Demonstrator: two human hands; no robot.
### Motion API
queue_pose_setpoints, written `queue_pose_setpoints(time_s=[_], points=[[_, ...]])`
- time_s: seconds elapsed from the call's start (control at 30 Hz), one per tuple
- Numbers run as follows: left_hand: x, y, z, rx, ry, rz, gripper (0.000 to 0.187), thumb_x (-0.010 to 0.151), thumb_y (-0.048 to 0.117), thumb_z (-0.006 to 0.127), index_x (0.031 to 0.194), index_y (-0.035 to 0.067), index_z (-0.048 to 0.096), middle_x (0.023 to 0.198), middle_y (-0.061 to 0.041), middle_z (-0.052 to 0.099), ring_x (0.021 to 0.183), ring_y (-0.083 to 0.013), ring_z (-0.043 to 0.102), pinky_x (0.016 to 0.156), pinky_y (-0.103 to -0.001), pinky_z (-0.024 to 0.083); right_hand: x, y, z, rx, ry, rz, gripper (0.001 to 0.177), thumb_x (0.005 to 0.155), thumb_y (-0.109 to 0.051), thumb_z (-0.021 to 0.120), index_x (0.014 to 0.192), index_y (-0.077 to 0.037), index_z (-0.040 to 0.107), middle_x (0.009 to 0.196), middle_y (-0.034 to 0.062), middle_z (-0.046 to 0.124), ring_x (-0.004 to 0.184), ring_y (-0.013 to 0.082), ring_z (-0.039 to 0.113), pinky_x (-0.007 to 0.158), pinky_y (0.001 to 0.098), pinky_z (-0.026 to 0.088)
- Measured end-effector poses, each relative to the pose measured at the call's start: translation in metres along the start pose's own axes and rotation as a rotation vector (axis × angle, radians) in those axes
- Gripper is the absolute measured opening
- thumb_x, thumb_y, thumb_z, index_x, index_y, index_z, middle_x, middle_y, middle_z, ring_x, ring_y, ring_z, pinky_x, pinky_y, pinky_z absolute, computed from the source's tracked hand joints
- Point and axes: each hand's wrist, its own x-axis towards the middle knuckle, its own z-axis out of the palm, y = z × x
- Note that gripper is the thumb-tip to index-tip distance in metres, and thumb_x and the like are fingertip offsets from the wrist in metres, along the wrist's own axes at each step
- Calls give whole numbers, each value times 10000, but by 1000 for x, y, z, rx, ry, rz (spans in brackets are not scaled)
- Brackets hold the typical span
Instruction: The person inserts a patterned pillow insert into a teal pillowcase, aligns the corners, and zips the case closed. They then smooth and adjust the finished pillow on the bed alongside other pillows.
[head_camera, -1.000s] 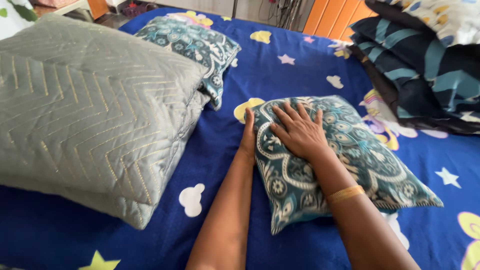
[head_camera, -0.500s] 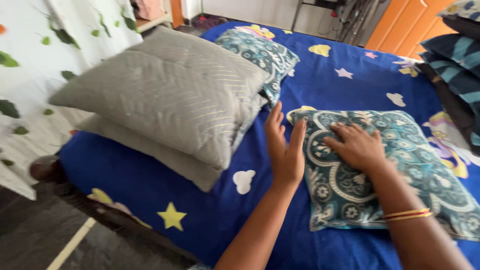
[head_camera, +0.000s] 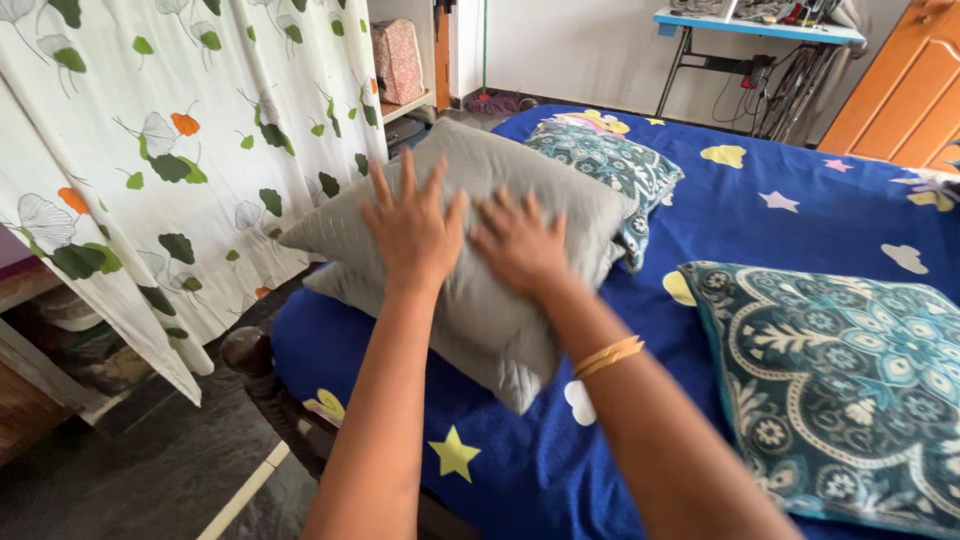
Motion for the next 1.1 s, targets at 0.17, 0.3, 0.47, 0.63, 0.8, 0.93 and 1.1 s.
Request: queue_pose_setpoints(time_s=[0.17, 0.3, 0.47, 0.63, 0.8, 0.93, 1.1], points=[[-76, -39, 47, 120, -8, -44, 580, 997, 531, 478, 1541, 330, 449, 1657, -114, 317, 1519, -445, 211, 1174, -707, 124, -62, -18, 47, -97, 185, -84, 666, 927, -508, 546, 1542, -288, 416, 1663, 66, 248, 1539, 387, 140, 1149, 730, 34], [-96, -52, 56, 56, 48, -59, 574, 1022, 524, 470, 1558, 319, 444, 1667, -121, 320, 1533, -444, 215, 1182, -696, 119, -79, -27, 50, -95, 265, -125, 667, 922, -487, 567, 1540, -279, 428, 1667, 76, 278, 1541, 395, 158, 1166, 722, 35], [-85, -41, 45, 73, -28, -83, 577, 1013, 542, 464, 1551, 334, 440, 1656, -106, 327, 1529, -418, 217, 1195, -679, 116, -65, -24, 37, -56, 155, -64, 661, 929, -510, 542, 1543, -302, 407, 1659, 61, 259, 1537, 380, 135, 1168, 703, 29], [-50, -30, 38, 91, -188, -150, 590, 993, 582, 436, 1535, 348, 421, 1645, -92, 302, 1518, -420, 190, 1182, -681, 87, -64, 1, 10, -35, 2, -94, 659, 974, -548, 467, 1566, -282, 355, 1676, 32, 235, 1550, 340, 150, 1195, 638, 96], [-39, 12, 14, 77, -239, -161, 629, 949, 524, 474, 1527, 280, 417, 1623, -162, 276, 1475, -484, 159, 1121, -711, 63, -131, 47, -38, -77, -104, -60, 684, 985, -533, 449, 1569, -199, 329, 1653, 51, 277, 1527, 327, 209, 1186, 624, 131], [-64, 94, 1, 4, -266, 89, 606, 966, 474, 500, 1505, 197, 487, 1613, -167, 375, 1501, -470, 245, 1180, -696, 128, -181, 126, -88, -283, 54, 191, 662, 977, -515, 485, 1538, -169, 419, 1632, 109, 347, 1524, 354, 269, 1197, 629, 165], [-131, 239, 16, -178, -467, 427, 633, 995, 471, 479, 1524, 126, 445, 1614, -200, 342, 1507, -452, 227, 1157, -689, 158, -247, 268, -120, -380, 114, 579, 672, 982, -534, 420, 1585, -251, 331, 1672, 31, 257, 1539, 328, 184, 1137, 723, 103]])
